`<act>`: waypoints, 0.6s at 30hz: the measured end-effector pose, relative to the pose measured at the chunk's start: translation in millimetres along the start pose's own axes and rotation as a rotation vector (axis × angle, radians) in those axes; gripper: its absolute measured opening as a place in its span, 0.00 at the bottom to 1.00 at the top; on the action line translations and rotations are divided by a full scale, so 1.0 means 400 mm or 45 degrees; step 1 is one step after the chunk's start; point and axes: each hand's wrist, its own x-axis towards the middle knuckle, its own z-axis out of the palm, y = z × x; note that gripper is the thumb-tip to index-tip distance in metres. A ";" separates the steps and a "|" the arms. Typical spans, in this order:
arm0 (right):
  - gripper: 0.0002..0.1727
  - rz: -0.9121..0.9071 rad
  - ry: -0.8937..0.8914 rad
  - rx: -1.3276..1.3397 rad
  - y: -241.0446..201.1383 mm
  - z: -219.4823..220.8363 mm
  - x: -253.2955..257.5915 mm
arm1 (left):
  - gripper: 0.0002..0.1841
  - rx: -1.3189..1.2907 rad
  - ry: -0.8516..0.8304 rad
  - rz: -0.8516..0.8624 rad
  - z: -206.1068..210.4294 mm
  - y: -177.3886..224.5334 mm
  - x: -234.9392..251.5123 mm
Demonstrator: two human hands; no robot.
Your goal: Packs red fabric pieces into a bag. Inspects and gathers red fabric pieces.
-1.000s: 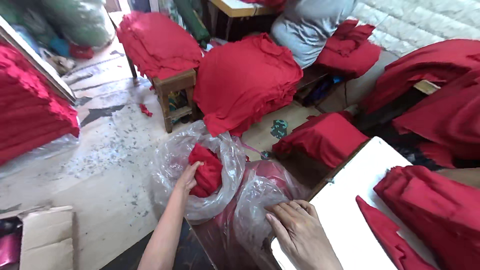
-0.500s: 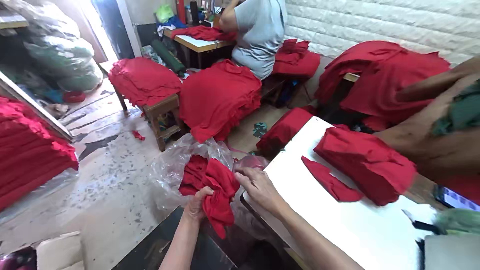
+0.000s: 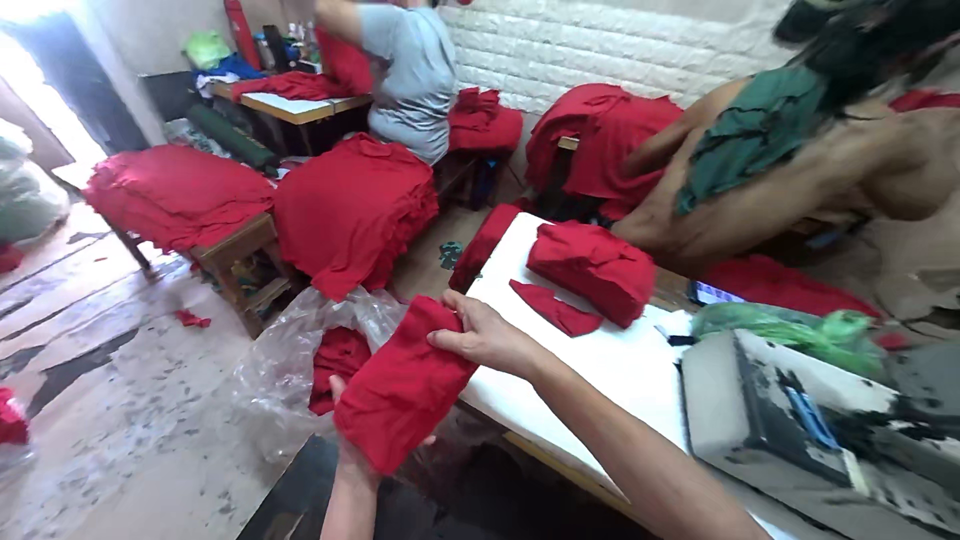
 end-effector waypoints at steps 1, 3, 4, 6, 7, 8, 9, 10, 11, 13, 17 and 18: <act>0.17 0.018 0.007 -0.019 -0.011 -0.018 -0.013 | 0.30 -0.004 0.037 -0.027 -0.018 -0.009 -0.003; 0.19 0.042 0.051 -0.045 -0.021 -0.049 -0.037 | 0.35 0.009 0.135 -0.077 -0.013 -0.013 -0.005; 0.19 0.043 0.090 -0.043 -0.019 -0.063 -0.048 | 0.37 -0.019 0.090 -0.154 -0.008 -0.009 -0.004; 0.20 0.043 0.182 -0.009 0.000 -0.092 -0.068 | 0.31 0.062 -0.012 -0.344 0.007 0.004 0.001; 0.20 0.051 0.227 0.015 0.014 -0.109 -0.078 | 0.24 0.205 0.052 -0.410 0.029 0.011 0.008; 0.20 0.060 0.281 0.046 0.029 -0.125 -0.089 | 0.20 0.411 0.087 -0.473 0.059 0.018 0.028; 0.21 0.068 0.345 0.088 0.046 -0.139 -0.102 | 0.14 0.600 0.104 -0.522 0.095 0.021 0.059; 0.21 0.072 0.418 0.144 0.063 -0.153 -0.117 | 0.12 0.736 0.097 -0.545 0.130 0.019 0.094; 0.21 0.075 0.500 0.203 0.079 -0.167 -0.132 | 0.11 0.824 0.064 -0.543 0.157 0.012 0.132; 0.21 0.057 0.688 0.318 0.110 -0.197 -0.161 | 0.13 0.921 -0.043 -0.519 0.202 -0.016 0.211; 0.23 0.082 1.063 0.331 0.189 -0.264 -0.215 | 0.16 0.983 -0.311 -0.521 0.241 -0.134 0.367; 0.27 0.165 1.134 0.142 0.213 -0.274 -0.231 | 0.19 1.101 -0.374 -0.530 0.242 -0.169 0.399</act>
